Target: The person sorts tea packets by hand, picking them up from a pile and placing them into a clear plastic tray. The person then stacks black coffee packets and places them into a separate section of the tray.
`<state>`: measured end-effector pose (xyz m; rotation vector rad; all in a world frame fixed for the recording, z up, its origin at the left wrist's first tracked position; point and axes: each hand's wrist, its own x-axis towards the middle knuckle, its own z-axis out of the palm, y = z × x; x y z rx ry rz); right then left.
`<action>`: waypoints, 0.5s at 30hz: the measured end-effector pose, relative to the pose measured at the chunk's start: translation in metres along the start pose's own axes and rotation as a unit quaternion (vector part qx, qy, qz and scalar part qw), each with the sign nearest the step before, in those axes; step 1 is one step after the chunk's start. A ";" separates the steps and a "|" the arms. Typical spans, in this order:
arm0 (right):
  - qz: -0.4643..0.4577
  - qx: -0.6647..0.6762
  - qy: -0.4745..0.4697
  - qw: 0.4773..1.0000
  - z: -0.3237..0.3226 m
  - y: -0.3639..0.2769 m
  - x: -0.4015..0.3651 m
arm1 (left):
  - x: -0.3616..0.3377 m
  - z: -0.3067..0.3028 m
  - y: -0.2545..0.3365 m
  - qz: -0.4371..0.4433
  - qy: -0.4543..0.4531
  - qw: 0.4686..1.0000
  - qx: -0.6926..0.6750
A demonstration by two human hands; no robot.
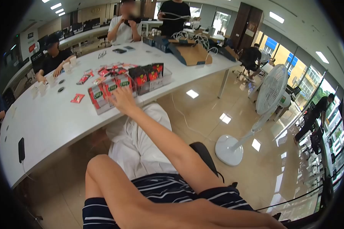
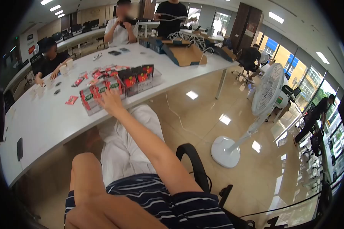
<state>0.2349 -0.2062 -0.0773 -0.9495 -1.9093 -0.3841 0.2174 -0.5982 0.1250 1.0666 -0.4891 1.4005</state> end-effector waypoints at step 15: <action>0.156 0.027 -0.180 0.971 -0.008 -0.010 0.045 | 0.042 -0.050 0.003 -0.045 -0.068 0.996 0.028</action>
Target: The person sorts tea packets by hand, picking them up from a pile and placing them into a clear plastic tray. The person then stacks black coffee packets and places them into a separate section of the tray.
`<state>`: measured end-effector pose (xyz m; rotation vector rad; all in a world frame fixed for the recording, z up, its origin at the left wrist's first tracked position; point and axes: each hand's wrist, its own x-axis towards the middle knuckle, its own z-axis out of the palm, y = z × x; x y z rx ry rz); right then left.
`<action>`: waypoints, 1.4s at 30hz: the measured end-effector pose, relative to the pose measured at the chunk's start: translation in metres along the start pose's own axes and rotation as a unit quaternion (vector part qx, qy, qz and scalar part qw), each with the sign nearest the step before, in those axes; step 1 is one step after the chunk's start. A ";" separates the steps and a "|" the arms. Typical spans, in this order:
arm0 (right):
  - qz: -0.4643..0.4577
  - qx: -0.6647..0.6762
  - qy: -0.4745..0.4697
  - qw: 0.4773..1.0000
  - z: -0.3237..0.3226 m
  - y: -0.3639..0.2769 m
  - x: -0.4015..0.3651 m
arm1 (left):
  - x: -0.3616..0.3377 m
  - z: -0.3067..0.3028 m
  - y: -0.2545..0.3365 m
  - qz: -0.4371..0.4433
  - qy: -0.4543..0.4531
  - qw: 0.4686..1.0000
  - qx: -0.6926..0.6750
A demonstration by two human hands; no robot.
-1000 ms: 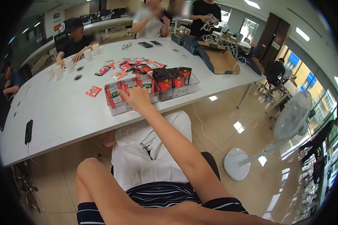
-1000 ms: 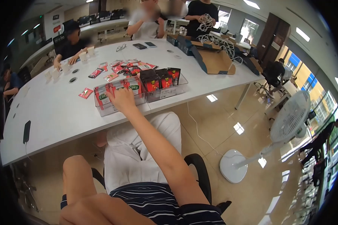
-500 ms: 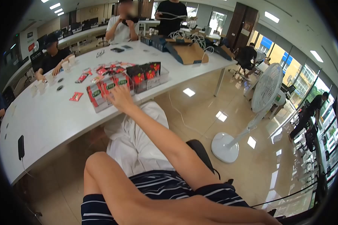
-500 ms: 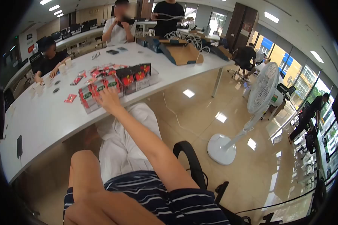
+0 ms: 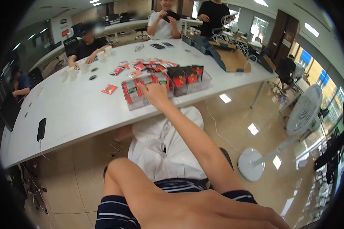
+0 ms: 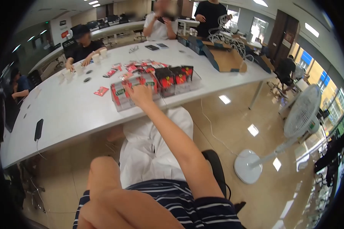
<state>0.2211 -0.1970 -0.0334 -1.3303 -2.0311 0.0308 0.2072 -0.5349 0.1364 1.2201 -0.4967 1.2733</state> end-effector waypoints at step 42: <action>-0.150 0.105 0.119 0.976 0.013 0.021 -0.027 | -0.154 -0.310 -0.178 -0.041 -0.291 0.717 0.632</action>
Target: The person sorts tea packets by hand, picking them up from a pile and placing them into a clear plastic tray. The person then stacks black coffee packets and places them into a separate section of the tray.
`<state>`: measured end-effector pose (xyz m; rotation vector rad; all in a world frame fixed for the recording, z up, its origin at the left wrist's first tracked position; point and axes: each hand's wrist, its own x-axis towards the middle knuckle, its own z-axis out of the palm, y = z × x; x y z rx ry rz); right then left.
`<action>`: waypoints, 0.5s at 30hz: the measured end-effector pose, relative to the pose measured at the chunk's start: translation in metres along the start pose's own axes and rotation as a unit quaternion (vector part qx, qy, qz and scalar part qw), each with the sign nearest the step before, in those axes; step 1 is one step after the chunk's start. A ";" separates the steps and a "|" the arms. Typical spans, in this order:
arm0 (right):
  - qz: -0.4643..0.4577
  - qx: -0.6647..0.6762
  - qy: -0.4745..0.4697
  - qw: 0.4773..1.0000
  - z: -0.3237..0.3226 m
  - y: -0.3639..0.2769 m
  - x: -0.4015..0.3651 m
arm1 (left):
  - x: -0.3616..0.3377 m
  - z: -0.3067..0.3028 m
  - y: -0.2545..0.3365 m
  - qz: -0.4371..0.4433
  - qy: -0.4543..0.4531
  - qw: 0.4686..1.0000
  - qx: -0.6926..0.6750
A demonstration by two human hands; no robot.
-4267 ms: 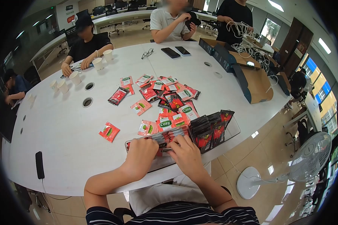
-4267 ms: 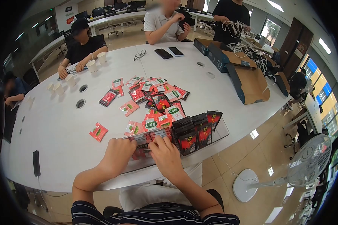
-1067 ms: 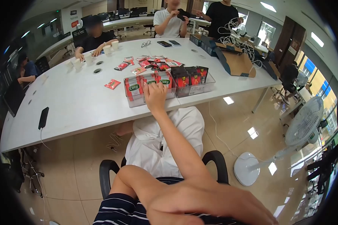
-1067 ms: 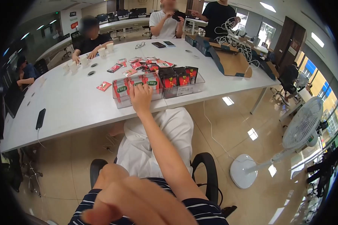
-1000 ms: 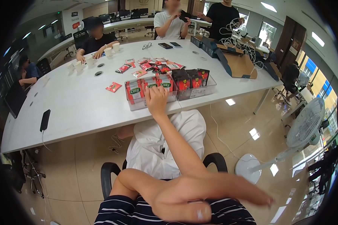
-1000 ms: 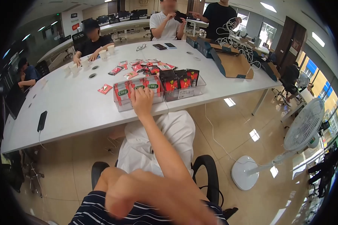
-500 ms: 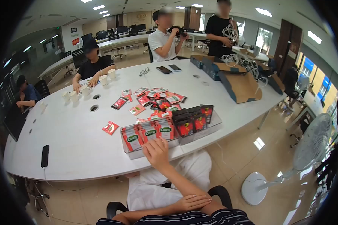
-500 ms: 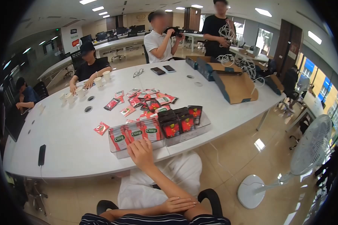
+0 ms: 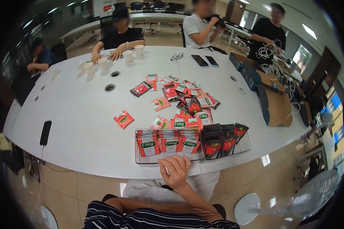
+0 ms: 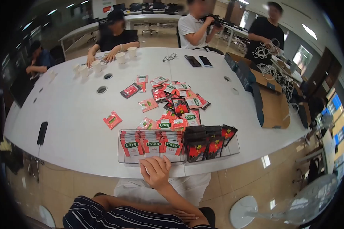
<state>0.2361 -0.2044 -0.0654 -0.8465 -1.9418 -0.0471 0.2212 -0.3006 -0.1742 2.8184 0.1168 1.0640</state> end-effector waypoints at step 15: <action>0.069 -0.136 0.108 0.982 -0.038 0.061 0.026 | -0.017 -0.272 -0.034 -0.237 0.108 0.941 0.214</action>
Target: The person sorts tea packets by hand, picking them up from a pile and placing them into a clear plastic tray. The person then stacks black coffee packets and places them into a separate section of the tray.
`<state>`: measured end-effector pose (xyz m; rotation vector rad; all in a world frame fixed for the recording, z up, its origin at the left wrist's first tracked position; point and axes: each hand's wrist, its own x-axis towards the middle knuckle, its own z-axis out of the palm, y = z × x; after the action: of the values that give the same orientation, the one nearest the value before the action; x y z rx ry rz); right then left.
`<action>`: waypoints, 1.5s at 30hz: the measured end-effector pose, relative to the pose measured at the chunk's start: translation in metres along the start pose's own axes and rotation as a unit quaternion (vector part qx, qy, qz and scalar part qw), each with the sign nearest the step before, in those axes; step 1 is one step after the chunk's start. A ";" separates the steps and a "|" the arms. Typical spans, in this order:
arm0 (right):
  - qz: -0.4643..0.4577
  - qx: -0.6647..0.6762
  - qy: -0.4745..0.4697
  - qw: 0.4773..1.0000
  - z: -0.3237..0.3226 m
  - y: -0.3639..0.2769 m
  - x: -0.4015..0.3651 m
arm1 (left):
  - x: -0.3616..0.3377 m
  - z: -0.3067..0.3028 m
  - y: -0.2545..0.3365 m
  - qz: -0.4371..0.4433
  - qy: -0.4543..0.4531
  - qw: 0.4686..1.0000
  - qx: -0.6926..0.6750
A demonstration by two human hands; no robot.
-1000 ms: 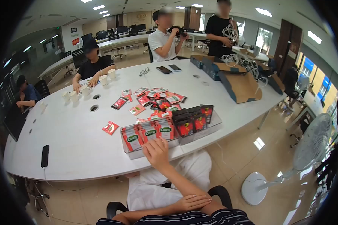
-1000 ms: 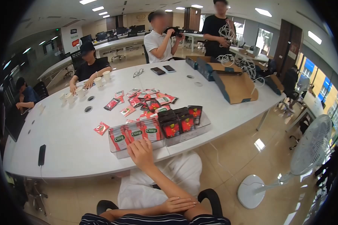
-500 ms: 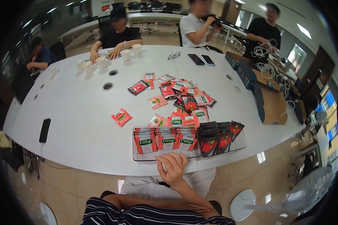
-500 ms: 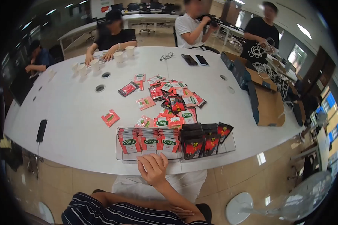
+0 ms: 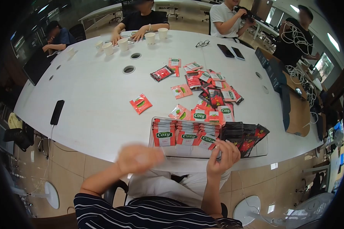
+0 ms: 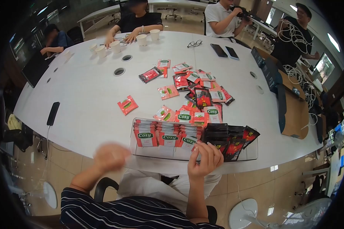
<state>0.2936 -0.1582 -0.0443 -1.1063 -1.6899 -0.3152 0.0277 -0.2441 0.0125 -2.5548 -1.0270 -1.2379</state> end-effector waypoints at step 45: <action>-0.041 0.111 0.020 0.993 -0.003 0.005 -0.009 | 0.120 0.147 -0.278 -0.364 -0.267 0.891 -0.055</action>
<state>0.2996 -0.1623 -0.0523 -0.8634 -1.6922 -0.1951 0.0021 0.0868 -0.0443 -2.7492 -2.2400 -0.6675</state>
